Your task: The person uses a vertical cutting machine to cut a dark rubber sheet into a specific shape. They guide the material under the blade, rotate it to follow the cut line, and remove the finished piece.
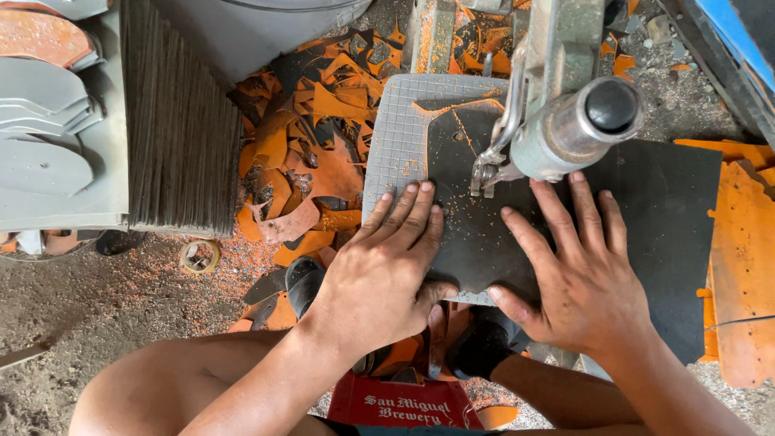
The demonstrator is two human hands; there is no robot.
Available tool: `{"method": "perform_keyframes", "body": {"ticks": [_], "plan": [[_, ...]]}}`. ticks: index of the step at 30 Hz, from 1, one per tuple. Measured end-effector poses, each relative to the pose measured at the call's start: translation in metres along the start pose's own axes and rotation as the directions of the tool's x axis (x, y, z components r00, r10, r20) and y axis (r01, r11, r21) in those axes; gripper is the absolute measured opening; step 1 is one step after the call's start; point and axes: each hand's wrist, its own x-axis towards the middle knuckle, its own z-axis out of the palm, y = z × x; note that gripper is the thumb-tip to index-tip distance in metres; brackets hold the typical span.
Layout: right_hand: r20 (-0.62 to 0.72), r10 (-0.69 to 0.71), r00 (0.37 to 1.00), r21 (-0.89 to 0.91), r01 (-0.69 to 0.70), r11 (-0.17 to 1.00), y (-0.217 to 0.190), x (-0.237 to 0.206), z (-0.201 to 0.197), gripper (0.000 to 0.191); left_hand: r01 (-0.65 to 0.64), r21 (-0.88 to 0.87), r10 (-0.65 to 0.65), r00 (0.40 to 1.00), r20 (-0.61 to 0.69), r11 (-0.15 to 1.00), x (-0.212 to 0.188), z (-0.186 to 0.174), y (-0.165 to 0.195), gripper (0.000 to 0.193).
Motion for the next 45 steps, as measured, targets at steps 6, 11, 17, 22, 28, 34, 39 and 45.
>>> {"method": "perform_keyframes", "body": {"ticks": [6, 11, 17, 22, 28, 34, 39, 45], "plan": [[-0.001, -0.017, 1.000, 0.011, 0.017, 1.000, 0.006, 0.007, -0.002, 0.089, -0.011, 0.019, 0.010, 1.000, 0.010, 1.000, 0.006, 0.000, -0.003, 0.082], [-0.019, -0.040, 0.999, 0.034, 0.041, 0.999, 0.010, 0.011, -0.004, 0.095, 0.006, -0.001, -0.006, 1.000, 0.006, 1.000, 0.009, 0.002, -0.002, 0.083], [-0.023, -0.054, 0.998, 0.031, 0.055, 0.998, 0.014, 0.015, -0.003, 0.098, 0.014, 0.007, -0.014, 1.000, -0.001, 1.000, 0.012, 0.003, -0.003, 0.085], [-0.026, -0.072, 0.997, 0.036, 0.073, 0.997, 0.018, 0.019, -0.003, 0.101, 0.025, 0.017, -0.025, 1.000, -0.003, 1.000, 0.015, 0.004, -0.003, 0.086], [-0.013, -0.090, 0.996, 0.024, 0.091, 0.996, 0.026, 0.027, -0.001, 0.106, 0.058, 0.016, -0.058, 0.998, 0.006, 0.998, 0.019, 0.007, -0.001, 0.086], [-0.024, -0.127, 0.992, 0.044, 0.128, 0.991, 0.035, 0.032, -0.001, 0.106, 0.073, 0.029, -0.073, 0.997, -0.014, 0.997, 0.022, 0.011, -0.001, 0.084], [0.011, -0.134, 0.991, 0.035, 0.133, 0.990, 0.045, 0.035, 0.005, 0.107, 0.097, 0.055, -0.096, 0.995, -0.020, 0.994, 0.025, 0.013, 0.001, 0.083], [0.043, -0.134, 0.990, 0.021, 0.133, 0.991, 0.059, 0.034, 0.017, 0.107, 0.096, 0.039, -0.095, 0.995, -0.036, 0.995, 0.030, 0.014, -0.001, 0.083]]}}
